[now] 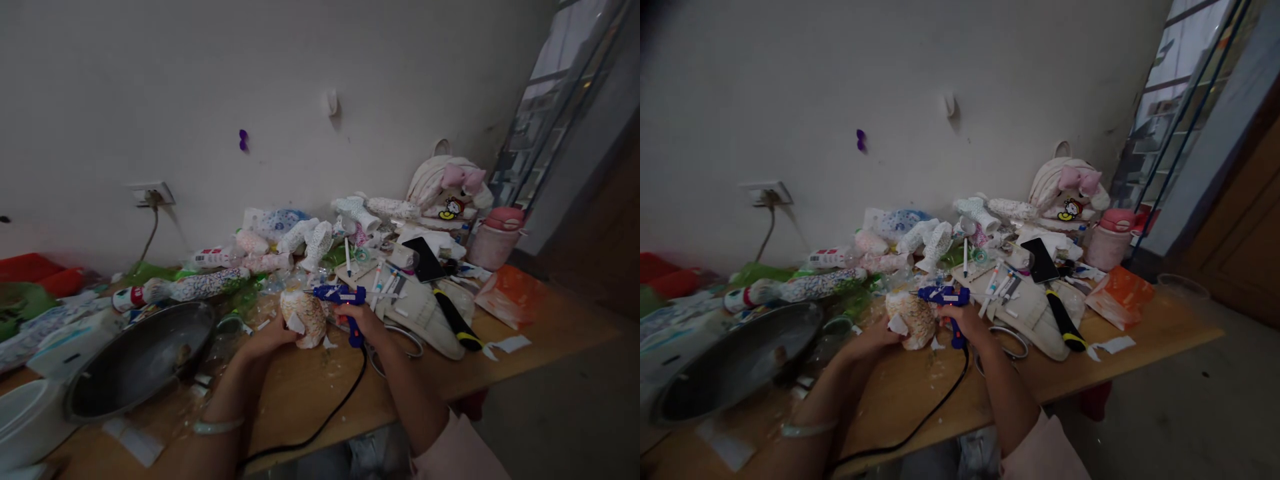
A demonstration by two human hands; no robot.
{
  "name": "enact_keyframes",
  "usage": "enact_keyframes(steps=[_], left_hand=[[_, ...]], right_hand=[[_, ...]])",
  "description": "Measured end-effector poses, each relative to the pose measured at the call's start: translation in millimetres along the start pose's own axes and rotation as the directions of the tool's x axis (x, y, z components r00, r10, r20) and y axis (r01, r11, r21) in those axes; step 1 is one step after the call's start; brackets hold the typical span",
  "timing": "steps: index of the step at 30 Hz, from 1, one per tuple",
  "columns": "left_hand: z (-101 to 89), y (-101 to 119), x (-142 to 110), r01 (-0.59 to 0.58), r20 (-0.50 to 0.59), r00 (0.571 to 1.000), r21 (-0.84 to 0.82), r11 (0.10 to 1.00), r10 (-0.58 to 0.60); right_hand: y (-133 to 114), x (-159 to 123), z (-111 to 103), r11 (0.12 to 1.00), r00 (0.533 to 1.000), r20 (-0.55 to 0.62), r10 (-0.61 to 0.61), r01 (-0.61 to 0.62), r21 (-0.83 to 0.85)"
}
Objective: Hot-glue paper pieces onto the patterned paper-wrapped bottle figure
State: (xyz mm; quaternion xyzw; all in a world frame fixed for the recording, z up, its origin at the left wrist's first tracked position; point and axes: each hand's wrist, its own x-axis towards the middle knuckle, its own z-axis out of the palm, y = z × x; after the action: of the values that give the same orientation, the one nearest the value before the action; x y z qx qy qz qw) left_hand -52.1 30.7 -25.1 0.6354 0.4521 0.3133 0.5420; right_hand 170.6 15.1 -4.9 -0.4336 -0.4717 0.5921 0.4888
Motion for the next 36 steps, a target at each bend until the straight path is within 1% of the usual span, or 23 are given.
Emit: enact_keyframes(steps=[5,9,13,17,21,23,25,27,30,36], left_hand=[[0.3,4.1,-0.4,-0.013,-0.008,1.000,0.027,1.000,0.013],[-0.3,1.7,0.9,-0.015,-0.017,1.000,0.039,0.999,0.016],[-0.9,-2.3,2.0,-0.011,0.010,1.000,0.037,0.999,0.011],[-1.4,-5.3,3.2,-0.007,0.011,1.000,0.037,0.999,0.006],[-1.4,-5.2,3.4,-0.010,0.001,1.000,0.034,0.999,0.010],[-0.8,-4.5,3.1,-0.021,-0.001,1.000,0.016,1.000,0.021],[0.0,-4.1,3.0,-0.030,-0.018,0.999,-0.002,1.000,0.030],[0.5,-4.1,3.3,-0.026,-0.037,0.999,-0.005,1.000,0.026],[0.8,-4.0,3.9,-0.020,-0.034,0.999,-0.001,1.000,0.020],[1.8,-5.5,4.6,-0.025,-0.047,0.999,-0.001,1.000,0.025]], right_hand=[[0.8,-1.3,0.4,0.999,0.999,-0.032,0.039,-0.040,-0.026],[-3.4,-4.4,1.2,0.996,0.999,-0.033,0.031,-0.034,-0.077],[-2.3,-3.4,0.5,0.993,0.999,-0.026,0.046,-0.049,-0.106],[-0.9,-2.8,-1.2,0.995,0.999,-0.012,0.031,-0.032,-0.093],[-9.6,-8.0,-2.6,0.996,1.000,-0.001,-0.030,0.030,-0.090],[-15.4,-11.5,-2.8,0.995,0.998,-0.025,-0.049,0.047,-0.083],[-19.5,-14.3,-2.5,0.997,0.998,-0.050,-0.037,0.033,-0.072],[-21.4,-15.8,-1.9,0.997,0.999,-0.036,-0.030,0.028,-0.076],[-21.7,-16.1,-0.2,0.996,0.999,0.027,-0.027,0.029,-0.079],[-15.7,-11.9,1.0,0.999,0.999,0.028,-0.025,0.025,-0.032]])
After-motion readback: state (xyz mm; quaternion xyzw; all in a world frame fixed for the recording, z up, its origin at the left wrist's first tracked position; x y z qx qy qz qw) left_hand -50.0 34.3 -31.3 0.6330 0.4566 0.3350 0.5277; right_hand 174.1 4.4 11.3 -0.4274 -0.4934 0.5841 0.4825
